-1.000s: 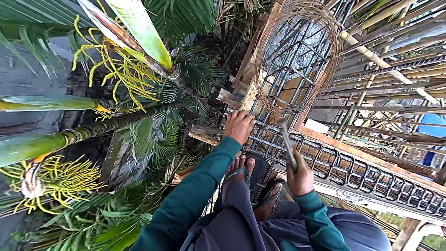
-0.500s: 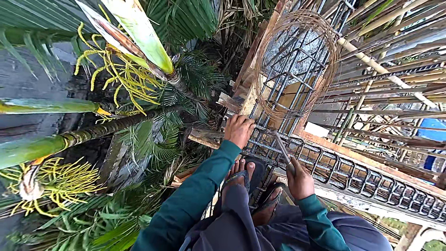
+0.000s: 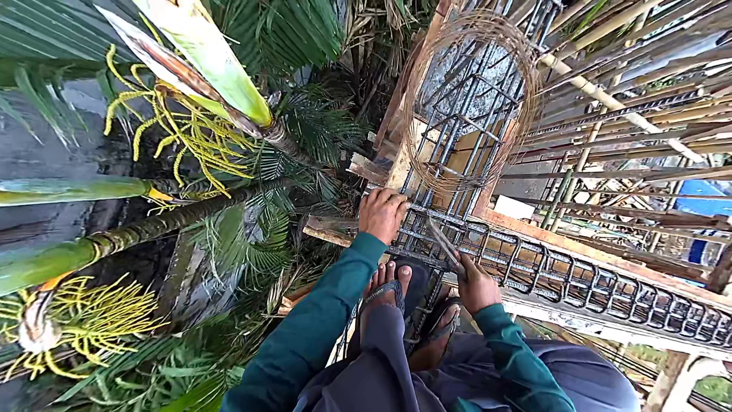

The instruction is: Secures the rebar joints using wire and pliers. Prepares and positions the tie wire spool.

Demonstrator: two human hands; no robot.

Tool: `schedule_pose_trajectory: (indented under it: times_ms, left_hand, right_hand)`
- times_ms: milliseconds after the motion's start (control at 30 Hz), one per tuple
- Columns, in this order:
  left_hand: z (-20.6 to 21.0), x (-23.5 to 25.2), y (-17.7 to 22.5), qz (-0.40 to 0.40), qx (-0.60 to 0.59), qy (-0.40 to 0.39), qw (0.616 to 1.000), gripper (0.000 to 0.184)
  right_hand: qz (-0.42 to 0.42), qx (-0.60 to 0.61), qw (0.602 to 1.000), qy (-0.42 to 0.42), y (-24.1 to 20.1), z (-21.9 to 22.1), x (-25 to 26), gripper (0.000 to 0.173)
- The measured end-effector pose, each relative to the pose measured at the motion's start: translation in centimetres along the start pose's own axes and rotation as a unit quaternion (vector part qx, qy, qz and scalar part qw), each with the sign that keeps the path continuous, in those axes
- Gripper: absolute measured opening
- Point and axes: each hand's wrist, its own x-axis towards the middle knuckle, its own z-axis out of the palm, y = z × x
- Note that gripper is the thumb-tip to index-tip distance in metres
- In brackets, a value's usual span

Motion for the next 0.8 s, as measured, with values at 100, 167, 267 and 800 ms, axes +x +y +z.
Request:
schedule_pose_trajectory:
  times_ms: [100, 167, 267, 800]
  left_hand:
    - [-0.1, 0.4, -0.1, 0.005, 0.010, 0.007, 1.000, 0.025]
    - [-0.1, -0.1, -0.1, -0.002, 0.003, -0.003, 1.000, 0.026]
    - [-0.1, -0.1, 0.0, -0.004, -0.002, 0.003, 1.000, 0.025]
    - [-0.7, 0.1, 0.9, -0.040, 0.019, -0.046, 0.998, 0.028]
  right_hand:
    - [-0.037, 0.031, 0.998, 0.048, 0.6, 0.5, -0.1, 0.047]
    - [-0.112, 0.065, 0.982, 0.137, 0.7, 1.4, -1.5, 0.046]
    - [-0.074, 0.045, 0.990, 0.107, -0.2, 1.3, -0.6, 0.046]
    - [0.090, 0.010, 0.990, -0.111, -3.0, -2.6, -0.2, 0.042]
